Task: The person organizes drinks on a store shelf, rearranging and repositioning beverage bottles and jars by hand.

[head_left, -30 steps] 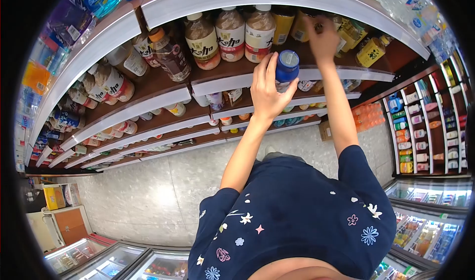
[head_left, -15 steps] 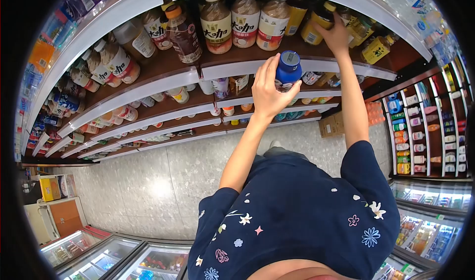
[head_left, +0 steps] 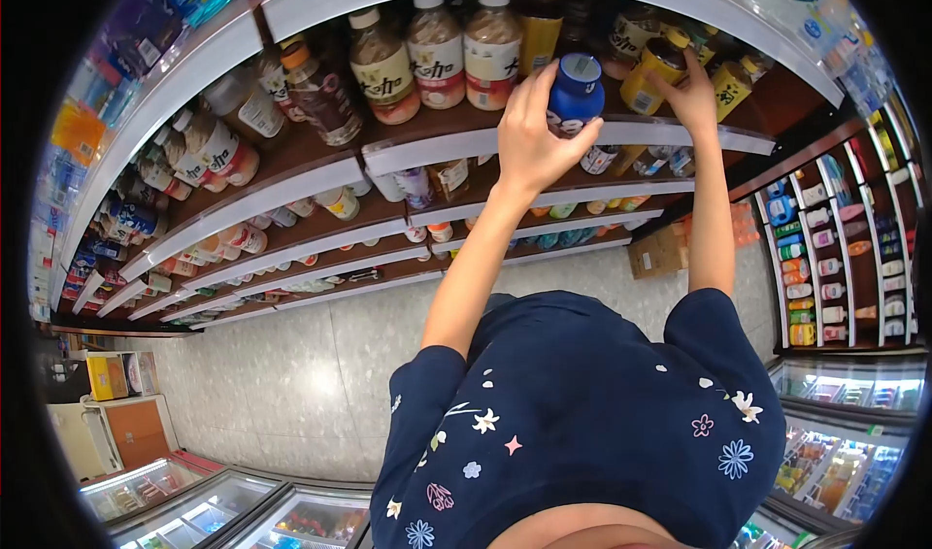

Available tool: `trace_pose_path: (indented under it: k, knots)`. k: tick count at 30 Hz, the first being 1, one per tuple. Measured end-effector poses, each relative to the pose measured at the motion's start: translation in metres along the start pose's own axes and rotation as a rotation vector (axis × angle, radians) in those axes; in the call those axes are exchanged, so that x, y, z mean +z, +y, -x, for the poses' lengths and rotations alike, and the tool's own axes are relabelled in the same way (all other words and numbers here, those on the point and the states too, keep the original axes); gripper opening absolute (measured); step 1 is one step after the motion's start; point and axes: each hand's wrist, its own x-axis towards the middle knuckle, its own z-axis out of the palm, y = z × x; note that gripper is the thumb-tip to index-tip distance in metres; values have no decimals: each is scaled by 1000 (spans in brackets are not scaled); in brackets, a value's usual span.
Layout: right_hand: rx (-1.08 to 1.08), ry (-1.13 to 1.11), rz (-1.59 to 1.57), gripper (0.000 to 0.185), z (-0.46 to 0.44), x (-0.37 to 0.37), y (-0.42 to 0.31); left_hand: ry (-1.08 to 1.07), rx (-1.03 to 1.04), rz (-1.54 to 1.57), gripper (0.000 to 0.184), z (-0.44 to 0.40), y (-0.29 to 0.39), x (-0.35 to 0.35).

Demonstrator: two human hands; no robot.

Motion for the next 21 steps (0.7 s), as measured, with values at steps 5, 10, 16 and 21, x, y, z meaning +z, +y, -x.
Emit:
trace_pose_path:
  k: [5, 10, 16, 21]
  knots:
    - [-65, 52, -8, 81, -1, -3, 8, -49, -159, -16, 75, -33, -8, 77]
    - [-144, 98, 30, 82, 0, -11, -4, 43, -152, -128, 77, -51, -42, 139]
    - [-161, 30, 20, 79, -4, -15, -5, 30, -117, -225, 76, -57, -81, 166]
    - [-258, 23, -108, 77, -12, -7, 2, 108, -24, -270, 65, -47, -76, 159]
